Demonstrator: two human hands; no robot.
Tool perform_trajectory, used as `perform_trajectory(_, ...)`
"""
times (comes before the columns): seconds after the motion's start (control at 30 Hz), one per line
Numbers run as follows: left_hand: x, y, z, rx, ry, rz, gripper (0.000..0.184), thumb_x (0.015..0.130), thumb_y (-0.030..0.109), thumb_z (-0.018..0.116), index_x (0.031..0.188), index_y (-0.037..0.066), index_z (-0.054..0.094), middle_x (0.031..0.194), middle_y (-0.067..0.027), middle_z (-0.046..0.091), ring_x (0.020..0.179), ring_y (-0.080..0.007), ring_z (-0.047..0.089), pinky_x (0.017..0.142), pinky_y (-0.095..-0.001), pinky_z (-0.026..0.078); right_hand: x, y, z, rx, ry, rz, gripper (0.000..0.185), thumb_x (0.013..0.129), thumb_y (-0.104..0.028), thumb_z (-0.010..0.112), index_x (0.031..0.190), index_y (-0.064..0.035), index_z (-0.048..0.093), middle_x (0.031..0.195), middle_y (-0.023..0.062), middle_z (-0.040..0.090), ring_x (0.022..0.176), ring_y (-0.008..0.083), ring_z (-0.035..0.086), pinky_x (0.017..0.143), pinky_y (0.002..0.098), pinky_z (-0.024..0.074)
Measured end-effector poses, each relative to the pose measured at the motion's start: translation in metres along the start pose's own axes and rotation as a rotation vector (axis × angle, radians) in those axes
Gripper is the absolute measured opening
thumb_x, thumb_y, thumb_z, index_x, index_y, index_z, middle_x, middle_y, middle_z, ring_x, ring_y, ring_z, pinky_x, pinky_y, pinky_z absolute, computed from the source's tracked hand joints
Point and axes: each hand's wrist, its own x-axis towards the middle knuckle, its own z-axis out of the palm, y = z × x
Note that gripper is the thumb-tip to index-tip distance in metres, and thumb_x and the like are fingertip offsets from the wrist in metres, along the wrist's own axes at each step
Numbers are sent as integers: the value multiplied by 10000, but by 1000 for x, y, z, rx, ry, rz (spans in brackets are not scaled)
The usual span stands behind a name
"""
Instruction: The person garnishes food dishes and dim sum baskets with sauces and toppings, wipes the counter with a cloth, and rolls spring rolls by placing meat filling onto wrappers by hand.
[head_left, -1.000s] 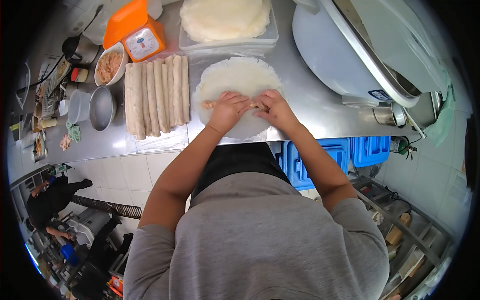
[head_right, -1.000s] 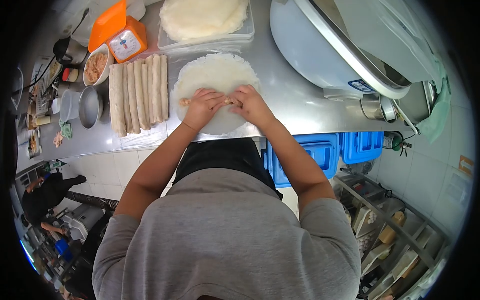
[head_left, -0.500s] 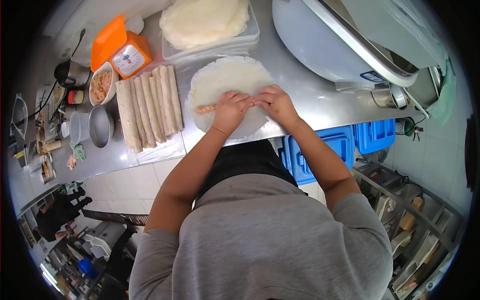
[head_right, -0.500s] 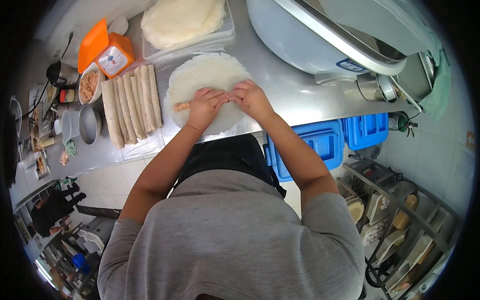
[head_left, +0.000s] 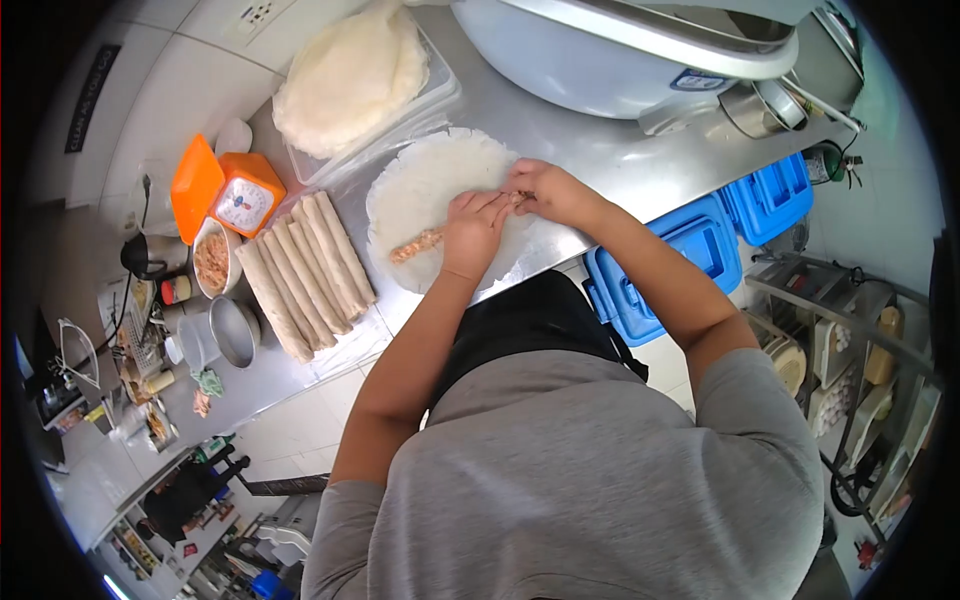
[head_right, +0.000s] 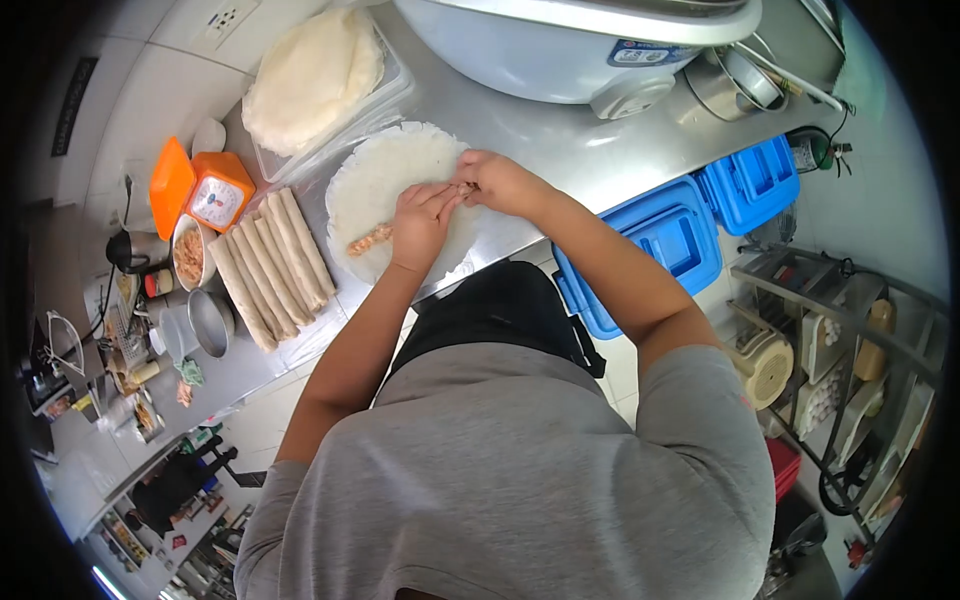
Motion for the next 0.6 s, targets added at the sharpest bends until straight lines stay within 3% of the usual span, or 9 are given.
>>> perform_trajectory(0.1, -10, -11, -5, 55, 17, 8, 200, 784, 171, 705, 965, 88, 721, 1000, -30, 693, 949, -232, 602, 891, -371, 428, -3, 4, 0, 1, 35, -32, 381, 678, 38, 731, 1043, -35, 650, 1003, 92, 566, 893, 235, 585, 767, 325, 499)
perform_trajectory(0.2, -21, -18, -19, 71, 5, -33, 197, 781, 172, 706, 960, 91, 726, 1011, -31, 699, 953, -225, 604, 886, -367, 430, -4, -2, -3, 187, 71, 89, 357, 673, 23, 750, 1015, -28, 663, 1000, 84, 567, 876, 210, 584, 760, 304, 497)
perform_trajectory(0.37, -12, -13, -15, 18, -1, -12, 203, 792, 177, 706, 971, 81, 724, 998, -33, 706, 942, -221, 620, 894, -356, 426, 0, 14, 2, 166, 45, 97, 443, 649, 12, 772, 1072, -23, 644, 998, 84, 554, 829, 189, 585, 743, 288, 497)
perform_trajectory(0.6, 8, 14, 5, -40, -12, -63, 245, 754, 208, 742, 958, 75, 715, 960, -76, 681, 929, -264, 604, 886, -380, 427, 3, 11, -1, 182, 61, 65, 509, 621, 36, 755, 1105, -42, 619, 896, 75, 533, 775, 193, 544, 719, 306, 492)
